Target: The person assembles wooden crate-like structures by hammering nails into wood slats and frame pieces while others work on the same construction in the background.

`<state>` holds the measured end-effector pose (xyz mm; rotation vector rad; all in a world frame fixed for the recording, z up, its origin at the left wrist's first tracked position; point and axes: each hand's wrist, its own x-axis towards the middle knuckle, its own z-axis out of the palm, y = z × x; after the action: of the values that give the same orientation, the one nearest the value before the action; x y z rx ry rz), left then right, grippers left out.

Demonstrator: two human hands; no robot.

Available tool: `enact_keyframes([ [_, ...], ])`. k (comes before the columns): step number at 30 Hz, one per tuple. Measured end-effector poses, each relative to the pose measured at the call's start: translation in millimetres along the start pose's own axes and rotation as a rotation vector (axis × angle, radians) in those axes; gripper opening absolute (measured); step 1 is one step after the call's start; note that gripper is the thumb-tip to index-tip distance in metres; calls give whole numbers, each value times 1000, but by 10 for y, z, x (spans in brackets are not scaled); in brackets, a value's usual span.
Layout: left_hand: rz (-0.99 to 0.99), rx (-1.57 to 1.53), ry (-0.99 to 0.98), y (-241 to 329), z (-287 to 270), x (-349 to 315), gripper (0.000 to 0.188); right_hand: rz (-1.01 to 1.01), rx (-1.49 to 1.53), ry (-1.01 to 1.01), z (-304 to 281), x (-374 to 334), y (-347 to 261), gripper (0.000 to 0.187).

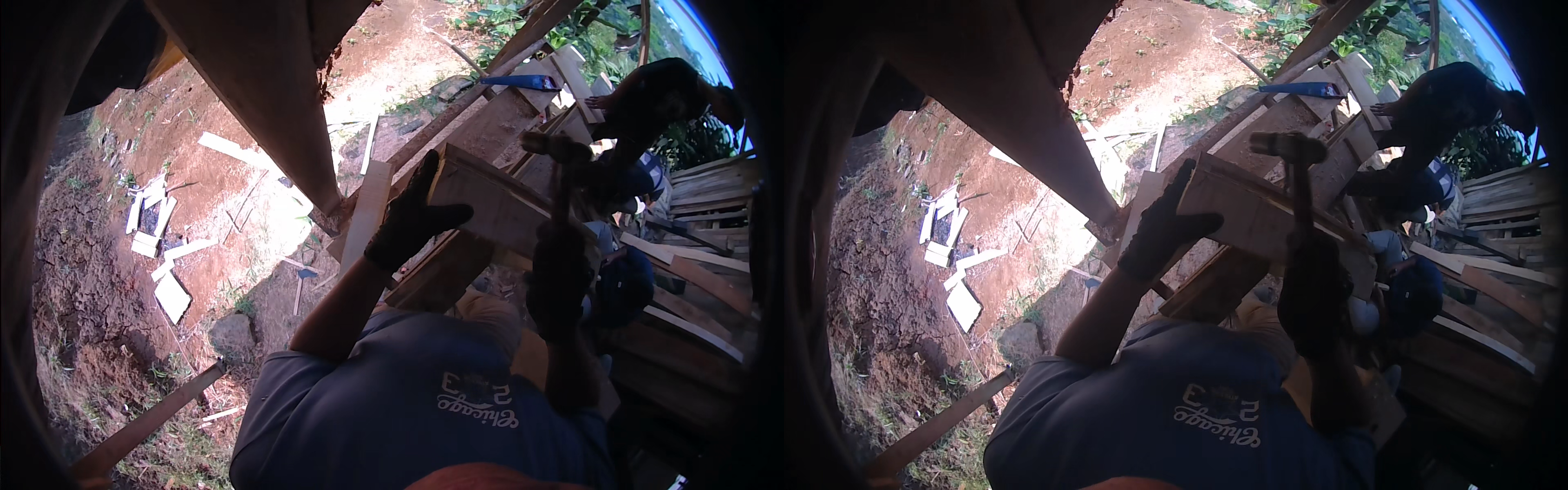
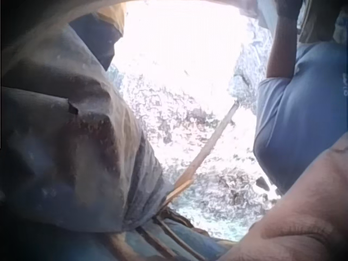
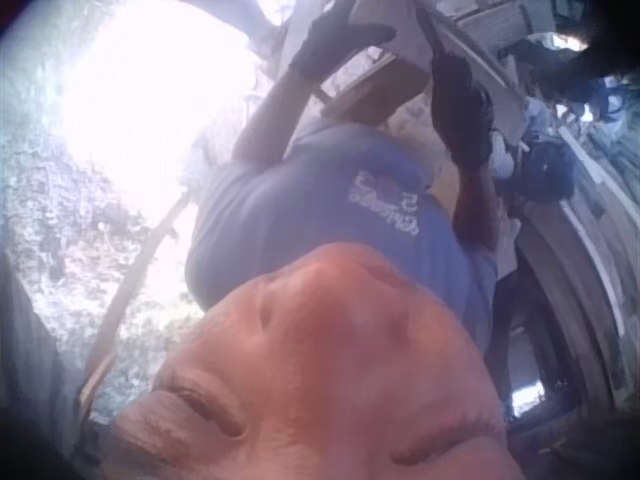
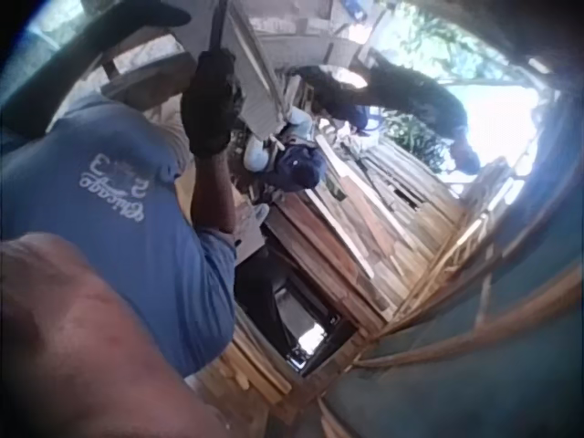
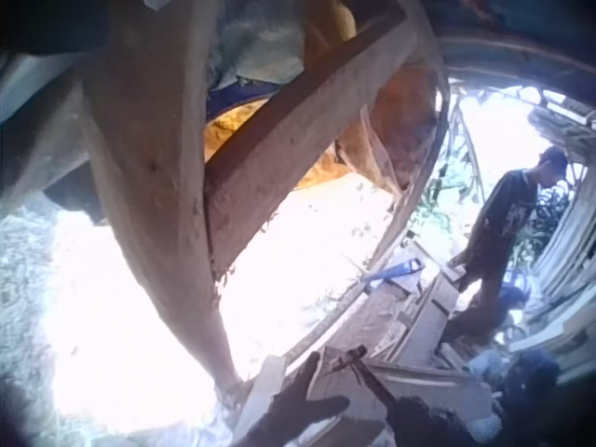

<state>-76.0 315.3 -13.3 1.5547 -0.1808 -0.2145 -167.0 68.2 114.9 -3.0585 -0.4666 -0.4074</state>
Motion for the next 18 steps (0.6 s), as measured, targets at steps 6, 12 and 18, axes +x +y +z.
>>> enact_keyframes([
  [6, -21, 11, -12, 61, -31, -9, 107, -166, -106, -44, 72, 41, 46, 30],
  [12, -108, 21, -49, 100, -30, 55, 117, -215, -180, -65, 109, 4, 22, 37],
  [18, -134, 21, 3, 223, -30, 41, 113, -150, -781, 326, 371, 271, 288, 31],
])
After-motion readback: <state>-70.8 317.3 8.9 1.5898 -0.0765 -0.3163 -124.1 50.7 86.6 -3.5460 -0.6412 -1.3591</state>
